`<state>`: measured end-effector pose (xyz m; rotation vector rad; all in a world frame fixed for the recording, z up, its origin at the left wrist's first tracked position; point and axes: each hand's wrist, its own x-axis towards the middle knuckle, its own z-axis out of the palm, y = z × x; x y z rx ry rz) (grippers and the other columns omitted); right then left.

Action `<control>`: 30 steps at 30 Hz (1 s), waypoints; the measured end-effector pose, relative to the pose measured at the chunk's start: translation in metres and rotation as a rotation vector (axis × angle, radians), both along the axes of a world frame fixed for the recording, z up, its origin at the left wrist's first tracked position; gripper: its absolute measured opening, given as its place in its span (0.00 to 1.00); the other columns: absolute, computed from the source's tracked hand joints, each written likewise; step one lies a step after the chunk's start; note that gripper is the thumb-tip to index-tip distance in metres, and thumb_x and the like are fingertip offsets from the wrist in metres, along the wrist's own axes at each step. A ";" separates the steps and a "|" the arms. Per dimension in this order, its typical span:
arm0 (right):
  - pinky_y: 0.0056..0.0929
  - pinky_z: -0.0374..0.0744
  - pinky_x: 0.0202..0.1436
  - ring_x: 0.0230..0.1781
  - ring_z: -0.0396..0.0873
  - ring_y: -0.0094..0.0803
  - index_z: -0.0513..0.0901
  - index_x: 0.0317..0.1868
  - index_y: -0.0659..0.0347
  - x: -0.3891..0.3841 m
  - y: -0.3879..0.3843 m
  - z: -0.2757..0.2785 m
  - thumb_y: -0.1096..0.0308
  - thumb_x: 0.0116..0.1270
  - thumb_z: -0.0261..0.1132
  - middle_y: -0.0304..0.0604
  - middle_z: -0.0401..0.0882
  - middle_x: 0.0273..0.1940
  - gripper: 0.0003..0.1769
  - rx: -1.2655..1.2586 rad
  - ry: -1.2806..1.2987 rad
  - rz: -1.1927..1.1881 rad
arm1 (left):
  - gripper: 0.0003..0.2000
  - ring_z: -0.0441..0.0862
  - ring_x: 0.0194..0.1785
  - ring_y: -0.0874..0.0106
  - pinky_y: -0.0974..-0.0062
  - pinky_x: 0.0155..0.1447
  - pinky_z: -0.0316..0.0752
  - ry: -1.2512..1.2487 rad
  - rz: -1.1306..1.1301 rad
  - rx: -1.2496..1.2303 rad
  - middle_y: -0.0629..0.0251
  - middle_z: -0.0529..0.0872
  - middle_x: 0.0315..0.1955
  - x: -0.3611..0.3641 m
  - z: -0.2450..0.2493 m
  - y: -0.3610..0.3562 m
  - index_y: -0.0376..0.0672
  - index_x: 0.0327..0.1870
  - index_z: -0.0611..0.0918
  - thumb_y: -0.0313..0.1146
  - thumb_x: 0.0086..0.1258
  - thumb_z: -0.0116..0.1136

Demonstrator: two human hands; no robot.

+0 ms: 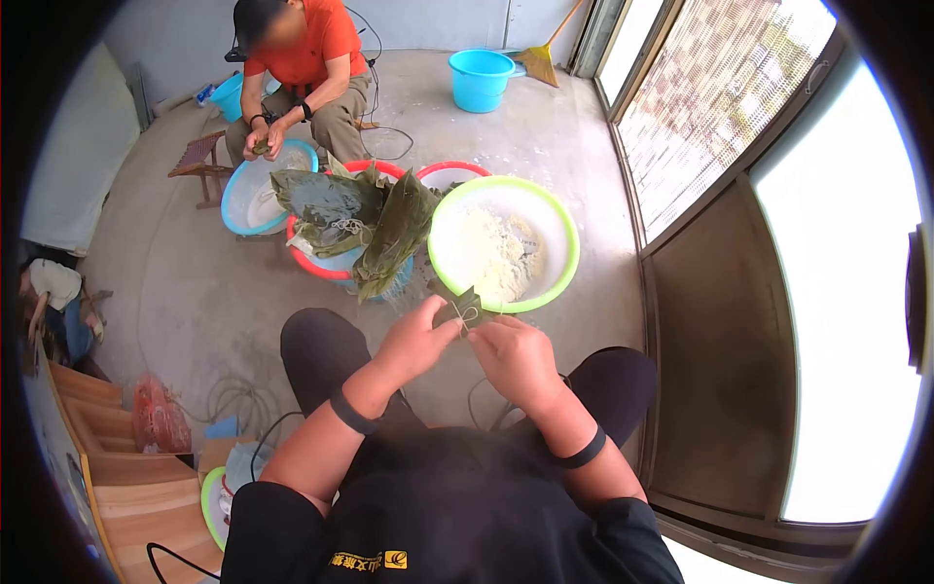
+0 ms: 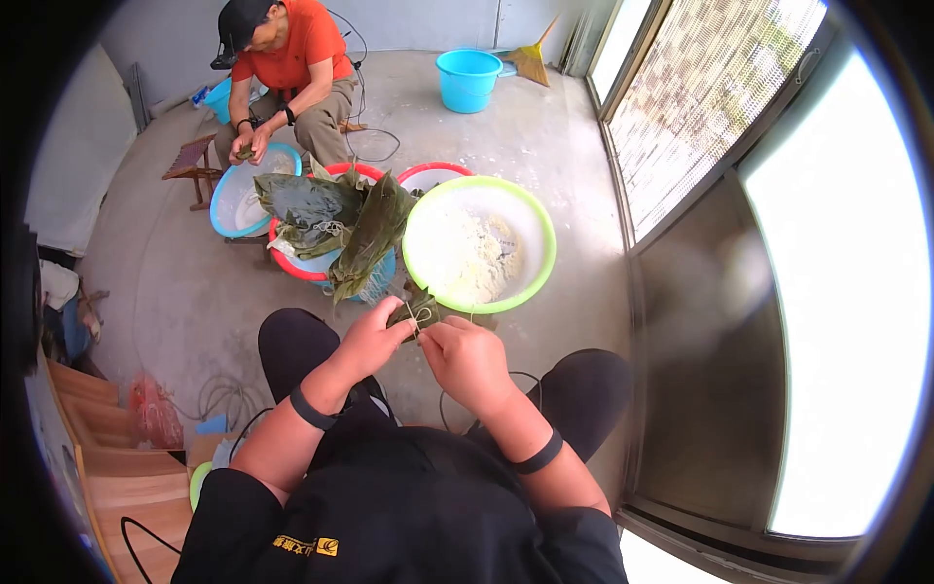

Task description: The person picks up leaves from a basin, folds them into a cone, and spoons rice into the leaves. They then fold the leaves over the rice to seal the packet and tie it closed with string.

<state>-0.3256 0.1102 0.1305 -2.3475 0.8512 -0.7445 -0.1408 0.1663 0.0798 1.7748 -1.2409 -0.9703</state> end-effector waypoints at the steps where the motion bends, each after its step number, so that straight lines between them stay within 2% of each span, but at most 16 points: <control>1: 0.41 0.81 0.36 0.31 0.83 0.46 0.87 0.33 0.58 -0.001 0.003 -0.010 0.66 0.67 0.69 0.48 0.82 0.29 0.06 0.100 -0.060 0.000 | 0.18 0.83 0.38 0.64 0.65 0.40 0.76 0.198 0.035 0.014 0.58 0.84 0.36 0.003 0.001 0.001 0.37 0.55 0.77 0.42 0.73 0.60; 2: 0.40 0.81 0.35 0.31 0.83 0.46 0.89 0.36 0.59 -0.003 0.005 -0.022 0.65 0.68 0.69 0.50 0.82 0.30 0.07 0.203 -0.120 -0.003 | 0.18 0.82 0.35 0.69 0.69 0.38 0.76 0.396 0.065 0.030 0.61 0.83 0.35 0.004 0.003 0.003 0.37 0.55 0.77 0.41 0.74 0.60; 3: 0.33 0.79 0.37 0.31 0.84 0.34 0.90 0.41 0.62 -0.005 0.007 -0.039 0.64 0.72 0.68 0.44 0.86 0.31 0.10 0.396 -0.133 0.000 | 0.17 0.80 0.33 0.74 0.73 0.36 0.75 0.596 0.094 0.049 0.65 0.83 0.34 0.005 0.005 0.004 0.38 0.56 0.77 0.39 0.75 0.60; 6: 0.27 0.78 0.42 0.35 0.80 0.21 0.90 0.43 0.65 -0.008 0.015 -0.067 0.63 0.76 0.66 0.35 0.87 0.34 0.12 0.960 -0.363 0.080 | 0.16 0.76 0.32 0.80 0.79 0.35 0.74 0.682 0.036 -0.013 0.70 0.78 0.34 0.001 0.009 0.009 0.37 0.58 0.75 0.37 0.77 0.57; 9: 0.22 0.76 0.48 0.40 0.77 0.16 0.89 0.45 0.67 -0.015 0.006 -0.070 0.63 0.77 0.65 0.30 0.87 0.38 0.14 1.258 -0.289 0.154 | 0.16 0.77 0.33 0.79 0.78 0.35 0.75 0.814 0.041 -0.043 0.68 0.79 0.37 -0.009 0.011 0.014 0.37 0.58 0.74 0.36 0.77 0.57; 13: 0.24 0.77 0.45 0.38 0.77 0.15 0.89 0.46 0.65 -0.018 -0.018 -0.081 0.64 0.76 0.66 0.31 0.86 0.34 0.12 0.994 -0.282 0.283 | 0.16 0.78 0.34 0.78 0.77 0.36 0.76 0.741 -0.143 0.029 0.67 0.80 0.39 -0.002 0.018 0.016 0.37 0.58 0.75 0.36 0.76 0.58; 15: 0.27 0.78 0.43 0.35 0.79 0.19 0.90 0.44 0.61 -0.026 -0.041 -0.073 0.66 0.73 0.68 0.37 0.87 0.34 0.08 0.775 -0.002 0.298 | 0.17 0.81 0.35 0.71 0.72 0.38 0.77 0.664 -0.273 0.092 0.62 0.82 0.38 0.006 0.021 0.017 0.36 0.56 0.76 0.37 0.74 0.59; 16: 0.28 0.79 0.42 0.34 0.80 0.21 0.90 0.44 0.59 -0.026 -0.050 -0.064 0.67 0.71 0.69 0.39 0.87 0.33 0.07 0.662 0.134 0.304 | 0.18 0.82 0.36 0.67 0.69 0.40 0.78 0.364 -0.377 0.051 0.58 0.83 0.38 0.007 0.024 0.015 0.36 0.55 0.77 0.39 0.72 0.60; 17: 0.34 0.81 0.40 0.33 0.84 0.36 0.90 0.38 0.56 -0.024 -0.053 -0.053 0.66 0.67 0.69 0.46 0.86 0.34 0.05 0.347 0.157 0.317 | 0.19 0.83 0.37 0.62 0.65 0.41 0.78 0.062 -0.474 0.009 0.55 0.84 0.38 0.007 0.027 0.013 0.36 0.54 0.78 0.40 0.70 0.61; 18: 0.36 0.81 0.40 0.33 0.83 0.40 0.90 0.37 0.55 -0.023 -0.057 -0.046 0.65 0.67 0.68 0.46 0.86 0.34 0.06 0.239 0.238 0.313 | 0.20 0.84 0.38 0.57 0.62 0.43 0.79 -0.242 -0.567 -0.034 0.51 0.84 0.38 0.004 0.030 0.012 0.36 0.53 0.79 0.41 0.68 0.62; 19: 0.39 0.80 0.40 0.34 0.83 0.44 0.89 0.36 0.55 -0.020 -0.062 -0.039 0.64 0.66 0.68 0.46 0.86 0.34 0.07 0.128 0.319 0.305 | 0.20 0.83 0.45 0.48 0.56 0.48 0.77 -0.269 -0.598 0.028 0.45 0.84 0.38 -0.001 0.033 0.013 0.36 0.47 0.80 0.44 0.64 0.64; 22: 0.44 0.80 0.37 0.34 0.84 0.47 0.87 0.31 0.57 -0.011 -0.059 -0.015 0.59 0.67 0.66 0.45 0.84 0.30 0.12 -0.054 0.370 0.234 | 0.18 0.83 0.46 0.48 0.55 0.48 0.76 -0.536 -0.599 0.035 0.48 0.85 0.39 -0.015 0.016 0.012 0.38 0.45 0.78 0.44 0.65 0.62; 23: 0.44 0.80 0.36 0.34 0.83 0.47 0.86 0.30 0.57 -0.007 -0.049 -0.008 0.59 0.67 0.66 0.45 0.83 0.29 0.12 -0.086 0.330 0.193 | 0.16 0.83 0.46 0.47 0.53 0.49 0.76 -0.531 -0.465 0.009 0.49 0.85 0.38 -0.019 0.015 0.013 0.38 0.43 0.77 0.42 0.67 0.62; 26: 0.45 0.80 0.34 0.32 0.83 0.49 0.83 0.28 0.60 -0.001 -0.018 -0.002 0.62 0.67 0.66 0.46 0.81 0.28 0.13 -0.061 0.118 0.097 | 0.21 0.83 0.49 0.45 0.51 0.52 0.78 -0.353 -0.117 -0.011 0.44 0.86 0.42 -0.013 0.004 0.005 0.36 0.53 0.77 0.43 0.67 0.61; 27: 0.45 0.80 0.34 0.32 0.83 0.49 0.83 0.28 0.60 0.000 -0.009 -0.010 0.62 0.68 0.66 0.47 0.80 0.27 0.12 -0.030 0.041 0.078 | 0.22 0.86 0.42 0.54 0.58 0.44 0.80 -0.318 -0.039 -0.109 0.51 0.86 0.41 -0.006 -0.006 0.003 0.35 0.57 0.75 0.41 0.70 0.61; 30: 0.44 0.79 0.35 0.31 0.82 0.50 0.84 0.32 0.62 -0.003 0.004 -0.041 0.65 0.71 0.66 0.51 0.81 0.29 0.10 0.200 -0.036 0.101 | 0.21 0.82 0.34 0.70 0.70 0.37 0.79 0.607 0.199 0.034 0.62 0.83 0.38 0.005 -0.008 0.002 0.36 0.61 0.74 0.39 0.72 0.60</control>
